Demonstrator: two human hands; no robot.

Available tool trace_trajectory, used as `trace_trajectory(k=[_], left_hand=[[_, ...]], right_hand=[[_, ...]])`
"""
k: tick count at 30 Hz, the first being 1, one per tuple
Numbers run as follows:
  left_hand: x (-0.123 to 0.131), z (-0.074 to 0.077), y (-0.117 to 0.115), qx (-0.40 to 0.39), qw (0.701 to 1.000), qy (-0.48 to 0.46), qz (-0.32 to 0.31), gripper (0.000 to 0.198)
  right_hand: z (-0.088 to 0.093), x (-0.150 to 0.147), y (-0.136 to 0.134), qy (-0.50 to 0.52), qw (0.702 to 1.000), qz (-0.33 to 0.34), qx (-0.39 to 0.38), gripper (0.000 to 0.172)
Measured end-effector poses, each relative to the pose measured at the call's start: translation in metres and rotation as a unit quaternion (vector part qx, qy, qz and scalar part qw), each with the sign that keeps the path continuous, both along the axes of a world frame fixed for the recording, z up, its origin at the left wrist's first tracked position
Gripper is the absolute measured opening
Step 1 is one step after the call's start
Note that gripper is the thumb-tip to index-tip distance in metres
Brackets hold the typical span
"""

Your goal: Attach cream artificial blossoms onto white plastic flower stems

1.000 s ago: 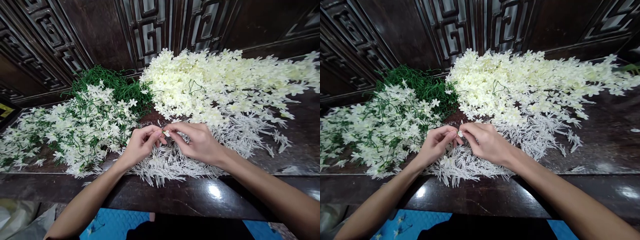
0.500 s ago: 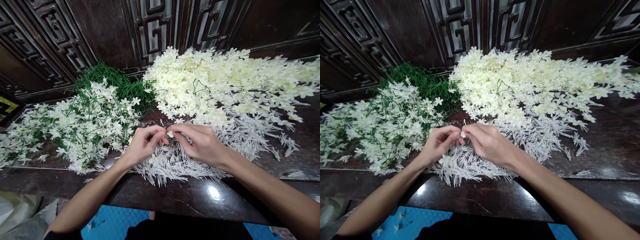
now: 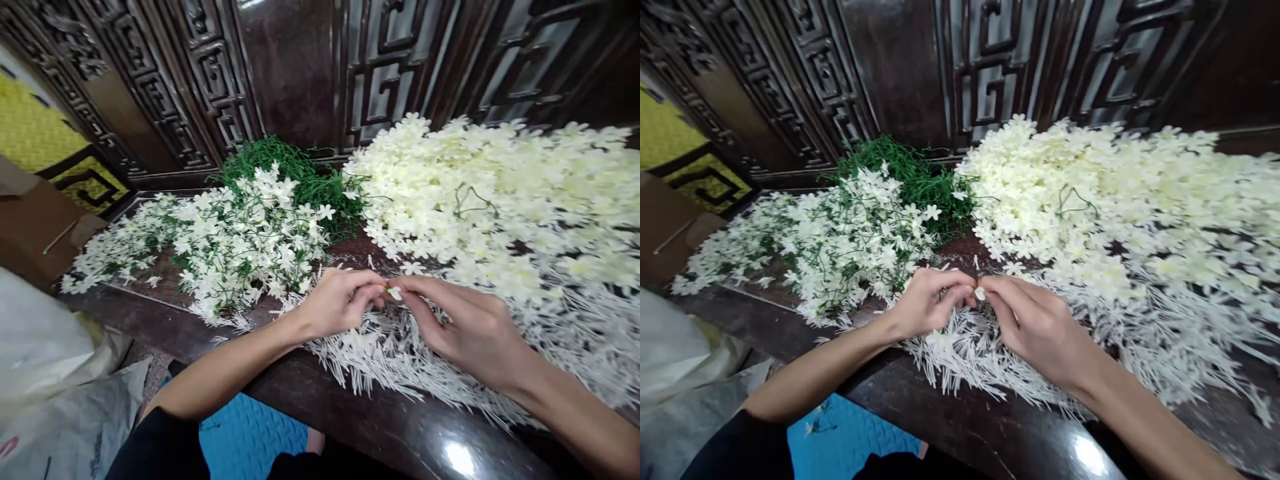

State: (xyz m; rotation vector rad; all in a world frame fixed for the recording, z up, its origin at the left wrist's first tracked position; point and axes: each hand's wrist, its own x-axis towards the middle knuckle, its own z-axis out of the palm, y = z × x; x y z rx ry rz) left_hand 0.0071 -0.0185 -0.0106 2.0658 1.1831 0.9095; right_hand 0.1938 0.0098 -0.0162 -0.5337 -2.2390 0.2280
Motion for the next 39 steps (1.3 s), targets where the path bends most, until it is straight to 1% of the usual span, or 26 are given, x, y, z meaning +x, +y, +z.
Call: trace_trajectory(k=[3,6,7,9,10,12,14,16,17,19,21,22,23,25,27,29,30,33,36,38,39], left_hand=[[0.001,-0.009,-0.001,0.078,0.995,0.058,0.008,0.025],[0.000,-0.020,0.000,0.130,0.983,0.127,-0.008,0.028],[-0.001,-0.023,0.000,0.136,0.978,0.155,-0.027,0.030],[-0.002,-0.024,0.002,0.148,0.970,0.188,-0.039,0.031],[-0.003,-0.022,0.003,0.144,0.968,0.199,-0.044,0.030],[-0.004,-0.015,0.003,0.124,0.973,0.194,-0.034,0.025],[-0.006,-0.005,0.003,0.100,0.983,0.156,0.000,0.021],[-0.008,0.006,0.002,0.087,0.991,0.096,0.045,0.021],[-0.010,0.010,0.003,0.079,0.993,0.068,0.063,0.021],[-0.014,0.018,0.004,0.051,0.993,-0.010,0.105,0.022],[-0.020,0.025,0.007,0.016,0.987,-0.094,0.131,0.020],[-0.023,0.029,0.008,0.011,0.981,-0.135,0.141,0.018],[-0.026,0.032,0.010,0.014,0.973,-0.169,0.154,0.015],[-0.031,0.037,0.012,0.004,0.964,-0.208,0.168,0.013],[-0.034,0.041,0.012,-0.002,0.956,-0.227,0.184,0.012],[-0.035,0.042,0.012,-0.003,0.954,-0.231,0.192,0.012],[-0.035,0.043,0.012,-0.001,0.954,-0.228,0.195,0.013],[-0.033,0.046,0.010,0.018,0.958,-0.198,0.207,0.013],[-0.036,0.055,0.010,0.066,0.958,-0.150,0.236,0.011],[-0.048,0.066,0.012,0.135,0.942,-0.133,0.278,0.011],[-0.058,0.072,0.014,0.182,0.925,-0.126,0.309,0.011]], right_hand=[[0.001,-0.002,-0.002,0.010,1.000,-0.011,0.005,0.026],[-0.004,-0.001,-0.003,0.008,0.999,-0.030,-0.014,0.028],[-0.006,-0.001,-0.002,0.008,0.999,-0.037,-0.014,0.030],[-0.012,0.001,0.001,0.000,0.999,-0.037,-0.006,0.033],[-0.014,0.002,0.003,0.000,0.999,-0.033,-0.006,0.029],[-0.016,0.002,0.007,-0.003,0.999,-0.029,-0.043,0.019],[-0.014,0.001,0.009,0.019,0.994,-0.038,-0.097,0.011],[-0.007,0.000,0.009,0.063,0.987,-0.045,-0.144,0.010],[-0.003,0.000,0.009,0.072,0.982,-0.032,-0.173,0.013],[0.005,0.000,0.007,0.104,0.970,-0.030,-0.218,0.015],[0.011,0.001,0.006,0.120,0.961,-0.040,-0.244,0.015],[0.012,0.002,0.007,0.122,0.959,-0.047,-0.251,0.016],[0.013,0.003,0.008,0.121,0.959,-0.055,-0.252,0.016],[0.011,0.007,0.014,0.114,0.960,-0.073,-0.244,0.018],[0.007,0.012,0.022,0.095,0.963,-0.105,-0.230,0.020],[0.003,0.018,0.032,0.037,0.965,-0.143,-0.215,0.021],[0.000,0.022,0.038,0.009,0.966,-0.167,-0.195,0.022],[-0.006,0.032,0.051,-0.046,0.970,-0.217,-0.099,0.024],[-0.007,0.038,0.057,-0.077,0.967,-0.232,-0.073,0.028],[-0.005,0.038,0.057,-0.076,0.966,-0.235,-0.076,0.029],[-0.004,0.038,0.056,-0.074,0.966,-0.234,-0.077,0.028]])
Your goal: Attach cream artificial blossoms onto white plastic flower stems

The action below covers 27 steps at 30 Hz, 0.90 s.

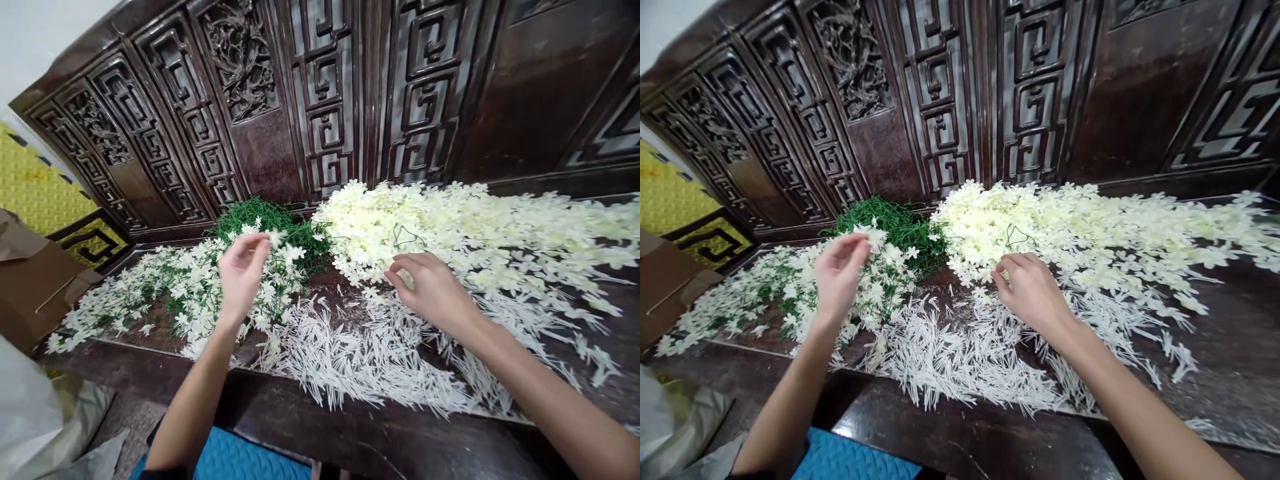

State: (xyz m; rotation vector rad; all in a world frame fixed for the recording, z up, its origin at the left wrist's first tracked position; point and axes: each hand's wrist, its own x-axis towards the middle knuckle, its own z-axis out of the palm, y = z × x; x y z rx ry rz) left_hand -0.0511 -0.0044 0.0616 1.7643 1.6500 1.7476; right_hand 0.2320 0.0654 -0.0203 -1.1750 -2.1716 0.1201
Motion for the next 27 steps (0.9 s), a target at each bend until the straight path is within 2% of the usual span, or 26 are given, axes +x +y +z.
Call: trace_trajectory(k=[3,5,6,7,9,12,15,18,23,25,27], left_hand=[[-0.037,0.022,0.010,0.086,0.983,0.070,0.143,0.020],[-0.057,0.033,0.016,0.069,0.955,0.155,0.245,0.027],[-0.061,0.037,0.018,0.035,0.935,0.218,0.276,0.029],[-0.061,0.038,0.018,0.027,0.927,0.239,0.287,0.031],[-0.050,0.033,0.017,-0.026,0.913,0.309,0.266,0.043],[-0.023,0.014,0.014,-0.134,0.864,0.462,0.148,0.057],[-0.015,-0.001,0.012,-0.195,0.820,0.530,0.098,0.049],[-0.034,0.000,0.009,-0.220,0.803,0.532,0.152,0.040],[-0.078,0.017,0.000,-0.252,0.808,0.481,0.231,0.041],[-0.088,0.020,-0.003,-0.240,0.815,0.473,0.236,0.048],[-0.093,0.020,-0.006,-0.218,0.830,0.468,0.213,0.049]], right_hand=[[0.002,-0.002,-0.003,-0.003,1.000,0.004,0.001,0.027],[0.001,-0.003,-0.005,-0.010,1.000,0.004,0.003,0.026],[0.000,-0.004,-0.006,-0.013,1.000,0.005,0.004,0.025],[-0.001,-0.004,-0.006,-0.015,1.000,0.004,0.006,0.025],[-0.004,-0.005,-0.007,-0.022,1.000,0.006,0.009,0.025],[-0.006,-0.007,-0.008,-0.043,0.999,0.010,0.009,0.025],[-0.006,-0.006,-0.008,-0.057,0.998,0.008,0.005,0.025],[-0.005,-0.006,-0.007,-0.064,0.998,0.005,0.001,0.025],[-0.005,-0.007,-0.009,-0.066,0.998,0.017,-0.009,0.027],[-0.005,-0.007,-0.010,-0.063,0.998,0.023,-0.014,0.028],[-0.005,-0.008,-0.010,-0.064,0.997,0.026,-0.018,0.029]])
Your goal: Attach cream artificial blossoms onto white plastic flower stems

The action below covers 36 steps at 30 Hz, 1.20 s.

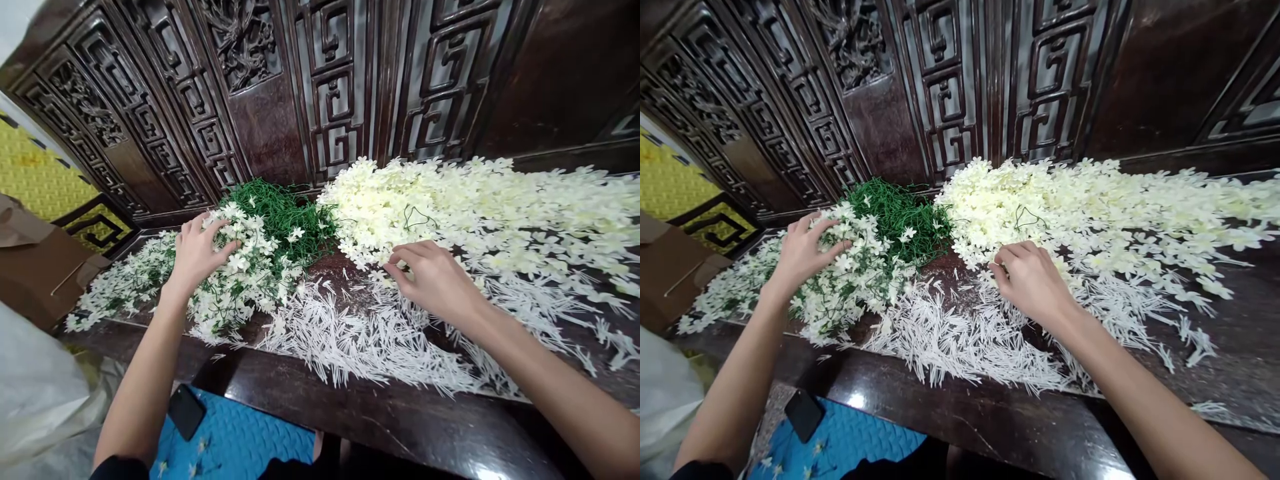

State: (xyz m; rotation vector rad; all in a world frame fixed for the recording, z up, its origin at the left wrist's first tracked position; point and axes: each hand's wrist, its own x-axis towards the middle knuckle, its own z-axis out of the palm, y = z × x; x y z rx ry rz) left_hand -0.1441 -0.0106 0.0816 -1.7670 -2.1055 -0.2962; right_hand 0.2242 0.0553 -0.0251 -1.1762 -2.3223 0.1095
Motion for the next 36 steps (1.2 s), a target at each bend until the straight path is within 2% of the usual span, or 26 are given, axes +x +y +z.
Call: trace_trajectory(k=[6,9,11,13,15,16,18,21,25,30,35,36], left_hand=[[0.015,0.004,-0.007,0.019,0.995,-0.044,-0.085,0.044],[0.039,0.010,-0.008,0.039,0.989,-0.069,-0.126,0.050],[0.060,0.009,-0.004,0.058,0.978,-0.099,-0.172,0.042],[0.086,0.002,0.004,0.007,0.958,-0.129,-0.255,0.029],[0.112,-0.013,0.018,-0.112,0.933,-0.146,-0.310,0.024],[0.124,-0.021,0.026,-0.158,0.927,-0.129,-0.315,0.027],[0.144,-0.038,0.043,-0.224,0.934,-0.069,-0.271,0.029],[0.161,-0.057,0.067,-0.223,0.951,-0.042,-0.208,0.031],[0.163,-0.068,0.082,-0.219,0.962,-0.040,-0.157,0.026],[0.153,-0.060,0.080,-0.190,0.953,-0.122,-0.204,0.020],[0.140,-0.034,0.064,-0.114,0.943,-0.211,-0.229,0.023],[0.138,-0.028,0.061,-0.079,0.933,-0.258,-0.237,0.021]], right_hand=[[0.002,-0.001,-0.001,-0.006,1.000,-0.002,-0.002,0.028],[0.002,-0.002,-0.002,-0.008,1.000,-0.009,-0.003,0.028],[0.002,-0.003,-0.003,-0.009,1.000,-0.011,-0.004,0.028],[0.003,-0.004,-0.004,-0.008,1.000,-0.006,-0.007,0.029],[0.002,-0.004,-0.004,-0.005,1.000,0.001,-0.012,0.029],[0.002,-0.004,-0.004,-0.002,1.000,0.002,-0.015,0.030],[0.002,-0.003,-0.004,0.001,1.000,0.001,-0.021,0.030],[0.003,-0.002,-0.003,0.007,1.000,-0.002,-0.022,0.029],[0.007,-0.001,-0.004,0.009,1.000,-0.005,-0.019,0.029],[0.011,-0.001,-0.005,-0.002,1.000,-0.006,-0.014,0.030],[0.010,-0.001,-0.004,-0.012,1.000,-0.010,-0.006,0.032],[0.010,-0.001,-0.004,-0.013,1.000,-0.010,-0.007,0.032]])
